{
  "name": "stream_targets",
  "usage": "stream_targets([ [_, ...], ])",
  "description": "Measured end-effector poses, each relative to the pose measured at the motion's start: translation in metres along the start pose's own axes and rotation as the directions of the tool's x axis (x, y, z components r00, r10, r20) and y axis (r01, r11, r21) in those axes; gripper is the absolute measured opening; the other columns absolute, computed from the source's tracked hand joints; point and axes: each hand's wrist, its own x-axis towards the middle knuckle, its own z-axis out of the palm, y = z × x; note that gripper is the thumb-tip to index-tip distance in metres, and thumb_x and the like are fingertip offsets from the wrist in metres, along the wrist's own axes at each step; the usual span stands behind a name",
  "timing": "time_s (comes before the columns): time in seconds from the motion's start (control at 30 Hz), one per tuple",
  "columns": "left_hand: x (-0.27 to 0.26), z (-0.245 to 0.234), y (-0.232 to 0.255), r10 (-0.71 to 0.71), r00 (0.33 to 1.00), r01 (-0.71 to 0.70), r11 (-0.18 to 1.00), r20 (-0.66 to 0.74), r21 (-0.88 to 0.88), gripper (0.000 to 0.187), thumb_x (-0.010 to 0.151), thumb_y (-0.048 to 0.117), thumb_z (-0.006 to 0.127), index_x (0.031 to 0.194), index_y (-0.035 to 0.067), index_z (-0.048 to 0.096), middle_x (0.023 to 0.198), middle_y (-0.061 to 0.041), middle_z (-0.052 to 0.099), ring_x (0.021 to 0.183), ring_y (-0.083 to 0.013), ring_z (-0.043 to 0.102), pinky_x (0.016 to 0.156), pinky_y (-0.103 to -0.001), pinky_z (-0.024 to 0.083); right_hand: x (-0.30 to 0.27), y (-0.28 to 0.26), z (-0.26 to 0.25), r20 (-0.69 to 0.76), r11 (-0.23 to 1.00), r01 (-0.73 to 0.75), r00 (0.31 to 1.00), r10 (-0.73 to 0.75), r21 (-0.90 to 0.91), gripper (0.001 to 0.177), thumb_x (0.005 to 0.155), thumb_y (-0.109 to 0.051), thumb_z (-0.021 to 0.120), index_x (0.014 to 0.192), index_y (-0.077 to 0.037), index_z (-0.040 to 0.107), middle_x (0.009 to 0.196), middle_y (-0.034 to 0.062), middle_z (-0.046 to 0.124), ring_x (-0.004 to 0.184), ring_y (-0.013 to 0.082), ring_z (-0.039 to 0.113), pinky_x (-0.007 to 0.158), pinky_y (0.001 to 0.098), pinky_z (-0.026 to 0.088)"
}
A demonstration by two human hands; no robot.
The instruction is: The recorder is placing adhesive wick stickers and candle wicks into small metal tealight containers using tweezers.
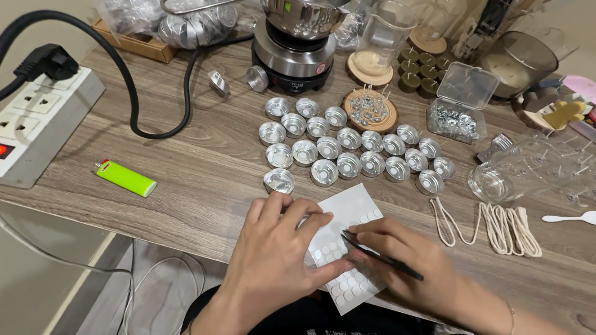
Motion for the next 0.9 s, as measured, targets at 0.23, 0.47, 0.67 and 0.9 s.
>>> stream_targets([
  [0.23, 0.001, 0.0, -0.001, -0.002, 1.0, 0.002, 1.0, 0.002, -0.013, 0.061, 0.075, 0.056, 0.08, 0.109, 0.006, 0.076, 0.111, -0.004, 0.067, 0.103, -0.0274, 0.055, 0.087, -0.043, 0.042, -0.005, 0.001, 0.006, -0.005, 0.999, 0.005, 1.0, -0.005, -0.038, 0.031, 0.085, -0.009, 0.08, 0.109, -0.001, 0.062, 0.104, 0.0156, 0.073, 0.083, 0.0246, 0.076, 0.068, 0.0309, 0.063],
  [0.47, -0.001, 0.0, 0.0, -0.013, 1.0, 0.013, 0.998, -0.013, -0.057, 0.063, 0.074, 0.055, 0.082, 0.111, 0.004, 0.075, 0.113, -0.005, 0.067, 0.104, -0.0288, 0.055, 0.089, -0.043, 0.042, -0.014, 0.02, 0.01, -0.181, 0.992, -0.026, 0.982, 0.048, 0.121, 0.025, 0.093, -0.004, 0.073, 0.111, 0.001, 0.056, 0.103, 0.0184, 0.073, 0.091, 0.0227, 0.079, 0.074, 0.0301, 0.067],
  [0.67, -0.004, -0.008, -0.016, -0.152, 0.976, 0.141, 0.987, -0.156, -0.079, 0.059, 0.083, 0.049, 0.081, 0.122, 0.006, 0.072, 0.116, -0.007, 0.069, 0.112, -0.027, 0.057, 0.098, -0.042, 0.047, 0.018, 0.017, 0.003, -0.248, 0.983, 0.17, 0.952, -0.182, -0.067, 0.034, 0.093, -0.007, 0.077, 0.116, -0.001, 0.053, 0.11, 0.021, 0.071, 0.102, 0.026, 0.077, 0.082, 0.0305, 0.064],
  [0.9, 0.012, -0.022, -0.027, -0.421, 0.878, 0.447, 0.891, -0.228, 0.078, 0.069, 0.064, 0.043, 0.089, 0.115, 0.0, 0.071, 0.111, -0.017, 0.068, 0.104, -0.0337, 0.057, 0.094, -0.047, 0.044, 0.078, 0.012, 0.019, -0.05, 0.944, 0.327, 0.943, -0.329, -0.053, 0.03, 0.085, -0.005, 0.081, 0.11, 0.001, 0.067, 0.117, 0.0193, 0.072, 0.101, 0.0306, 0.075, 0.084, 0.036, 0.063],
])
